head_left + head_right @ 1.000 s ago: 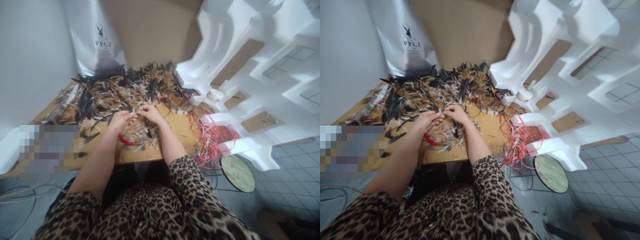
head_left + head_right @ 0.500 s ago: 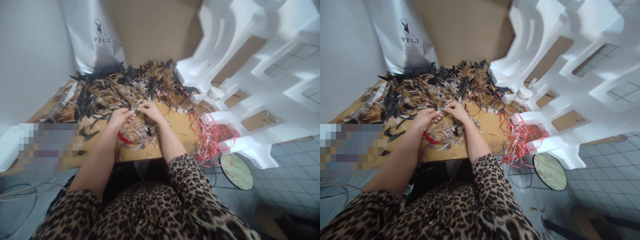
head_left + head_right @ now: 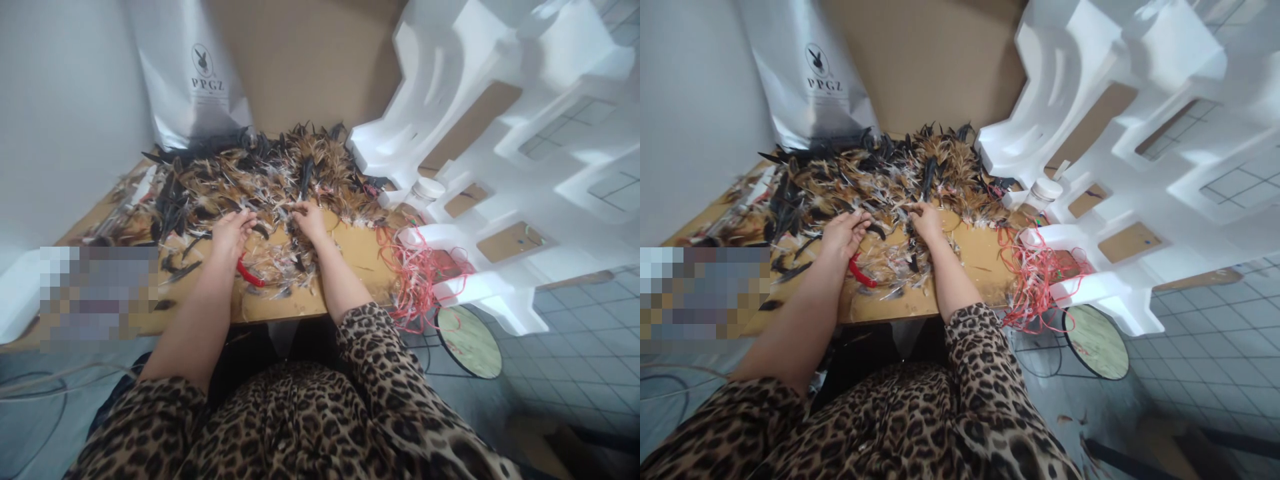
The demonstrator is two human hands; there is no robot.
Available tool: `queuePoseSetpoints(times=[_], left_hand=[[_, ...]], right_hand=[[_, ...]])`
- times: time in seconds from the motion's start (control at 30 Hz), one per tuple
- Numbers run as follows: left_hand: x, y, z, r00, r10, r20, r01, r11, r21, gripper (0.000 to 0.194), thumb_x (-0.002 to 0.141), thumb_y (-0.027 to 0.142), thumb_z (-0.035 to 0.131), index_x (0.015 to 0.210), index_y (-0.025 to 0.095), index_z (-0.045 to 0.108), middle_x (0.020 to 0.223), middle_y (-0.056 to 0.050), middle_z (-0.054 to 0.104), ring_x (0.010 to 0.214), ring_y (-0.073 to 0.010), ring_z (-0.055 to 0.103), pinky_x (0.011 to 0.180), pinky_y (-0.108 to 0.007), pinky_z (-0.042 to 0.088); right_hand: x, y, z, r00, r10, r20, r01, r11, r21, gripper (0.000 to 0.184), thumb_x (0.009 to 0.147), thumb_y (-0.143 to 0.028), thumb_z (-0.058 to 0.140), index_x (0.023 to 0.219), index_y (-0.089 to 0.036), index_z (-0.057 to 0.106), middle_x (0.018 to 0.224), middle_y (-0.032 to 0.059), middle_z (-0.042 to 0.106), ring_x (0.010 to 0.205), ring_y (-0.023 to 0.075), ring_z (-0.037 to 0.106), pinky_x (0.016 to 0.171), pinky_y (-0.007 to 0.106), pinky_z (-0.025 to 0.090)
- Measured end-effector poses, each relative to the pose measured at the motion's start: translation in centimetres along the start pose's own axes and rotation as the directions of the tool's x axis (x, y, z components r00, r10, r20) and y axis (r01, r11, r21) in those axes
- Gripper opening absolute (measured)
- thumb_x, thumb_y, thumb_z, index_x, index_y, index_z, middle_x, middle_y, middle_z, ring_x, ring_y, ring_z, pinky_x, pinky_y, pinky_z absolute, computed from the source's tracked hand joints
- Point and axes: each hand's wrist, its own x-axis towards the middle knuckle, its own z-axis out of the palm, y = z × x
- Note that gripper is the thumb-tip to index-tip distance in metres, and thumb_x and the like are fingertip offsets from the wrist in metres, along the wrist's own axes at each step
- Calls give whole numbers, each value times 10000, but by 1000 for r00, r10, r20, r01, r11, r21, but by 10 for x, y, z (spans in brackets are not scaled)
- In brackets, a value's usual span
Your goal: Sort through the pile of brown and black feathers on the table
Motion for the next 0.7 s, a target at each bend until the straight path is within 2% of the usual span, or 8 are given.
queuePoseSetpoints(times=[0.13,0.27,0.33,0.43,0.5,0.57,0.7], left_hand=[[4,-2,-2,998,17,-66,-19,999,-36,126,710,151,638,763,152,523,768,-43,661,616,-84,628,479,-136,429],[9,-3,-4,984,14,-179,-25,998,-58,179,697,150,642,787,184,490,777,-18,644,649,-86,631,610,-193,488],[11,-3,-5,970,19,-244,-36,997,-64,204,688,146,643,806,196,485,740,5,623,637,-76,617,664,-217,494],[15,-4,-6,952,64,-299,-81,996,-43,217,667,161,656,809,202,496,674,40,570,615,-56,572,683,-206,480],[18,-5,-8,939,119,-324,-128,992,-7,206,654,185,663,779,199,500,643,52,528,613,-55,542,666,-191,464],[22,-7,-11,915,198,-353,-194,980,46,191,647,206,664,714,187,487,609,58,479,600,-59,510,633,-181,443],[30,-10,-17,862,378,-339,-341,926,165,307,643,237,658,554,176,370,521,73,343,491,-45,370,515,-166,370]], right_hand=[[5,-8,0,1000,14,13,-11,981,-196,484,715,-274,581,1178,-140,532,1151,123,549,1049,205,528,930,313,390],[14,-20,7,992,50,117,-5,935,-353,617,662,-394,644,1206,-147,489,1178,161,531,1062,259,530,912,363,406],[19,-24,13,982,100,161,-22,903,-429,574,657,-402,651,1149,-135,526,1149,180,554,1034,276,547,878,381,421],[26,-30,21,964,179,196,-61,868,-494,366,704,-277,604,1038,-128,602,1065,183,611,970,257,580,826,361,434],[29,-32,24,959,196,204,-75,872,-484,266,703,-212,581,947,-128,645,979,161,645,904,221,593,789,314,433],[30,-34,23,952,183,245,-71,911,-406,197,683,-213,582,840,-127,664,823,99,656,779,171,587,709,257,426],[25,-37,12,940,110,322,-81,992,-101,173,649,-281,581,673,-118,631,524,-43,475,524,70,430,534,189,330]])
